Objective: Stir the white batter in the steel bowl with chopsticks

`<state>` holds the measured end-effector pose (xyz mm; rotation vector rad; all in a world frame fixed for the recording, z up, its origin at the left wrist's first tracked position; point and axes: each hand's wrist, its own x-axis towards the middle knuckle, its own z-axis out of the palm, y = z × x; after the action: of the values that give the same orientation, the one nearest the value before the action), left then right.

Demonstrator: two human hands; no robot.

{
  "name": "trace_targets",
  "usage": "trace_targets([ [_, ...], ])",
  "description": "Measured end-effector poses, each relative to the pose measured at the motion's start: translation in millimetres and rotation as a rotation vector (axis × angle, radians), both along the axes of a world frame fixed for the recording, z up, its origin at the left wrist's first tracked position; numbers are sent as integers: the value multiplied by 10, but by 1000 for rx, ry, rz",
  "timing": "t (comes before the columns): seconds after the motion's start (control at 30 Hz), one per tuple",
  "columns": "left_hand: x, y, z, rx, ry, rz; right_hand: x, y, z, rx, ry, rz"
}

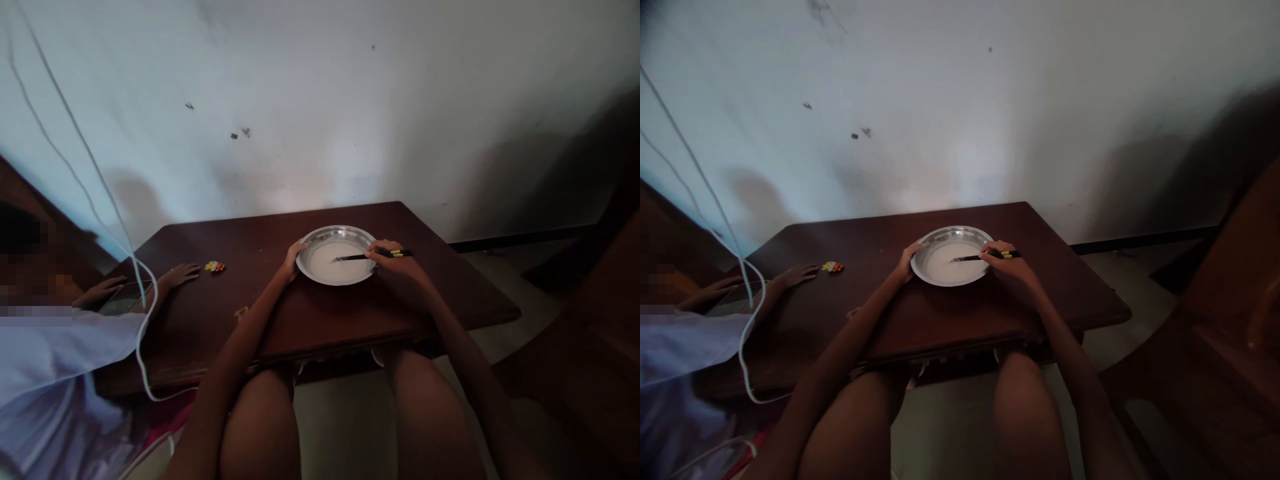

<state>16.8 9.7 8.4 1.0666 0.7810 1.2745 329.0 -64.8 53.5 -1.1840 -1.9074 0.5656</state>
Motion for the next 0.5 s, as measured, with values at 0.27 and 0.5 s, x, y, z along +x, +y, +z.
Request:
trace_targets([
  [0.27, 10, -18, 23, 8, 25, 16, 154, -16, 86, -85, 19, 94],
  [0.5, 4, -20, 25, -11, 32, 30, -130, 22, -94, 53, -110, -101],
])
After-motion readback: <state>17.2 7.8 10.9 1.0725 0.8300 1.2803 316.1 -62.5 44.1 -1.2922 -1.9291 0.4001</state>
